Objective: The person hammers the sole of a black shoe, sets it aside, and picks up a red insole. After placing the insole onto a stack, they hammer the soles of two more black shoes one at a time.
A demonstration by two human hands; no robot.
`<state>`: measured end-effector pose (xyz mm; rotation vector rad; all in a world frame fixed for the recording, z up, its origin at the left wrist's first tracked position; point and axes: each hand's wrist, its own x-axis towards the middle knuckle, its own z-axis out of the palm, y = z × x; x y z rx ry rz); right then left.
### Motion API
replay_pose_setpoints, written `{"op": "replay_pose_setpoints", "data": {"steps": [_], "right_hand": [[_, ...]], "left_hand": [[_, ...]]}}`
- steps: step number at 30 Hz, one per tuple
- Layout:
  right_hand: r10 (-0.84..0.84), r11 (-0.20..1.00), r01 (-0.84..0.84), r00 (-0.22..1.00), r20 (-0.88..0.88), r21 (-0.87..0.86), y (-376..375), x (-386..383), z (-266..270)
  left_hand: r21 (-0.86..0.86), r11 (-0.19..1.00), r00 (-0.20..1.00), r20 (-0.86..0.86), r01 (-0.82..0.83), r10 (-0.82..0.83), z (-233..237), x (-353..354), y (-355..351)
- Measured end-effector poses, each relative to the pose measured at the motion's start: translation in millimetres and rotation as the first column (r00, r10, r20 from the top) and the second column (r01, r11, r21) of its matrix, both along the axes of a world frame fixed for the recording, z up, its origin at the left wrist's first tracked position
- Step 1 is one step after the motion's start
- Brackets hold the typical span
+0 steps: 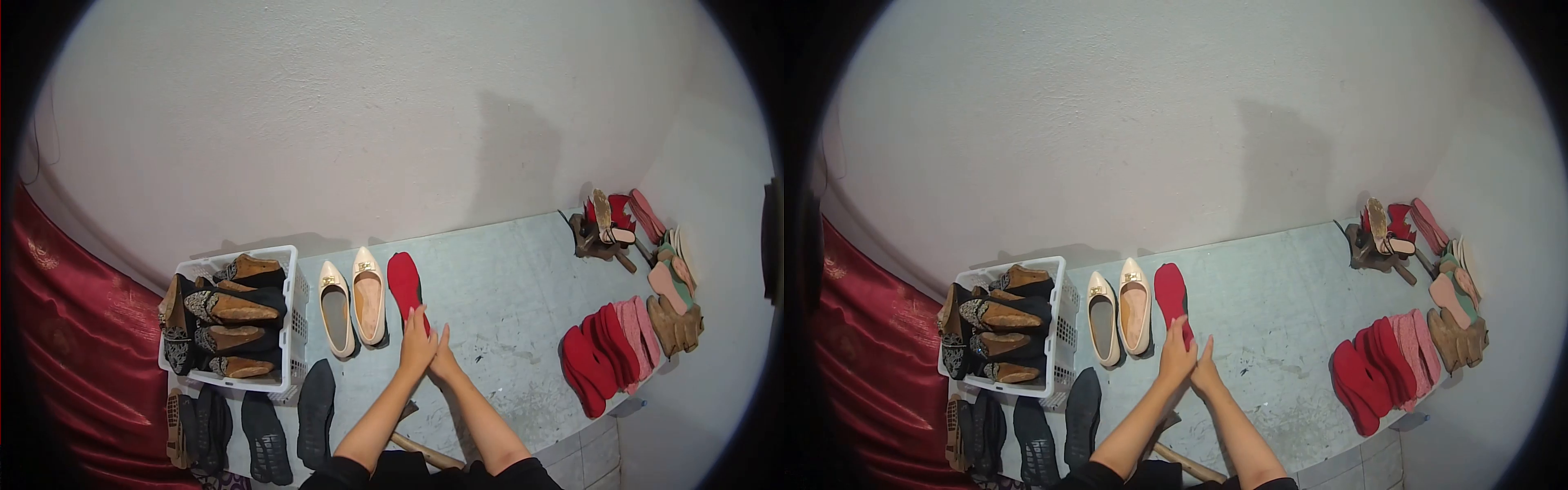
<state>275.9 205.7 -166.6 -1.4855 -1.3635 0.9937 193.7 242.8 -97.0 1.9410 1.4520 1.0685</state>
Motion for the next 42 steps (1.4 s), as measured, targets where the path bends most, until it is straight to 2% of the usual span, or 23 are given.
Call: {"op": "replay_pose_setpoints", "data": {"steps": [2,3,4,6,7,9,11,13,15,19,22,26,34,38,40,42], "right_hand": [[-0.066,0.965,0.057,0.997,-0.025,-0.256,-23,5,6],[-0.073,0.924,0.062,0.997,-0.015,-0.376,-36,9,32],[-0.083,0.924,0.072,0.996,-0.013,-0.376,-50,13,32],[-0.176,0.962,0.188,0.981,0.077,-0.196,-83,19,28],[-0.188,0.961,0.199,0.979,0.078,-0.192,-100,21,25],[-0.325,0.932,0.335,0.942,0.088,-0.138,-132,25,24],[-0.352,0.92,0.364,0.931,0.1,-0.143,-159,25,25],[-0.386,0.904,0.399,0.916,0.108,-0.152,-186,21,33],[-0.351,0.918,0.372,0.924,0.151,-0.141,-211,18,39],[-0.434,0.881,0.454,0.888,0.154,-0.136,-260,16,42],[-0.497,0.844,0.526,0.841,0.211,-0.106,-293,20,49],[-0.573,0.793,0.601,0.79,0.216,-0.095,-333,38,58],[-0.675,0.718,0.696,0.69,0.26,0.019,-378,125,63],[-0.693,0.703,0.706,0.653,0.304,0.085,-394,191,71],[-0.671,0.73,0.659,0.639,0.376,0.181,-395,230,76],[-0.661,0.74,0.631,0.616,0.428,0.235,-393,267,89]], "left_hand": [[0.027,0.999,0.998,0.064,0.019,-0.021,4,-12,-41],[-0.036,0.999,0.994,0.107,0.027,-0.023,6,-21,-62],[-0.099,0.994,0.989,0.149,0.04,-0.025,9,-30,-80],[-0.139,0.99,0.987,0.163,0.034,-0.011,15,-48,-112],[-0.178,0.984,0.985,0.174,0.018,0.014,17,-56,-123],[-0.176,0.984,0.989,0.15,0.014,0.013,16,-69,-137],[-0.176,0.984,0.992,0.127,0.016,0.007,16,-71,-147],[-0.104,0.995,0.995,0.101,0.009,0.002,20,-69,-151],[-0.065,0.995,0.993,0.101,0.073,-0.066,22,-63,-158],[-0.021,0.967,0.96,0.13,0.253,-0.249,28,-38,-184],[-0.057,0.921,0.915,0.154,0.385,-0.373,30,-18,-207],[-0.022,0.865,0.855,0.164,0.502,-0.492,29,15,-236],[0.02,0.796,0.792,0.083,0.605,-0.605,31,103,-275],[0.039,0.81,0.81,0.028,0.585,-0.586,28,161,-290],[0.094,0.832,0.837,-0.07,0.547,-0.543,29,193,-294],[0.117,0.831,0.839,-0.089,0.543,-0.536,32,222,-298]]}}
